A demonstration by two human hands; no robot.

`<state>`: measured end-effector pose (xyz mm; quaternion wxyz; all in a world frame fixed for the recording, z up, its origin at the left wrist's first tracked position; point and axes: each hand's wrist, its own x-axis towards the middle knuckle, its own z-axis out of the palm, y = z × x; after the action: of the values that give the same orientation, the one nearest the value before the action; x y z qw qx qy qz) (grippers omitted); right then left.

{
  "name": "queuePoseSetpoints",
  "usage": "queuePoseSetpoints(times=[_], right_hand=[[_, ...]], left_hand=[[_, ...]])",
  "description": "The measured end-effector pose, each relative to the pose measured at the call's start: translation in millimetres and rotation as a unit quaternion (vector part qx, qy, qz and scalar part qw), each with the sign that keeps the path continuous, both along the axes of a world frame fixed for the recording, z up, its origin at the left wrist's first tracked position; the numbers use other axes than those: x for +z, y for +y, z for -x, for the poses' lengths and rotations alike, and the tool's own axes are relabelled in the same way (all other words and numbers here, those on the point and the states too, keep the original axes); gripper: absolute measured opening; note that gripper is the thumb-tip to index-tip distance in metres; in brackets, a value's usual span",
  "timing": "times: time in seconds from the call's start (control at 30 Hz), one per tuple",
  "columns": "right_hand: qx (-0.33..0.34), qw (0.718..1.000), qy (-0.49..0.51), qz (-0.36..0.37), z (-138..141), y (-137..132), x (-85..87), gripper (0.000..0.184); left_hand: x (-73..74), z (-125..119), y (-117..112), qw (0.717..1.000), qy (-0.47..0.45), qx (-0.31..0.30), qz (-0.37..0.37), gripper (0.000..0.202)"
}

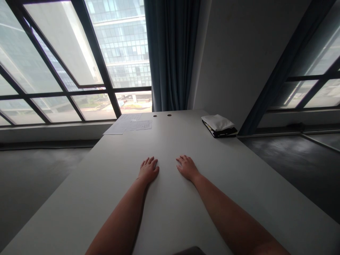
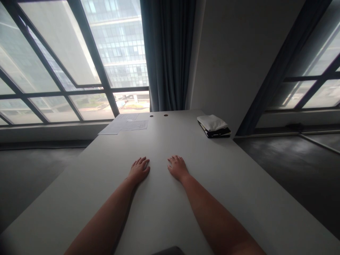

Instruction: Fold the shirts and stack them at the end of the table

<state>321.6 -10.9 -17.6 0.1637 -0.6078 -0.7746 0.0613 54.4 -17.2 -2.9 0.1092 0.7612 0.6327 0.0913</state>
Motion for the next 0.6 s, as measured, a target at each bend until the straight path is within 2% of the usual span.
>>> queuePoseSetpoints(times=[0.6], right_hand=[[-0.003, 1.0, -0.001, 0.0, 1.3, -1.6, 2.8, 0.046]], left_hand=[[0.4, -0.1, -0.6, 1.0, -0.003, 0.0, 0.0, 0.056]])
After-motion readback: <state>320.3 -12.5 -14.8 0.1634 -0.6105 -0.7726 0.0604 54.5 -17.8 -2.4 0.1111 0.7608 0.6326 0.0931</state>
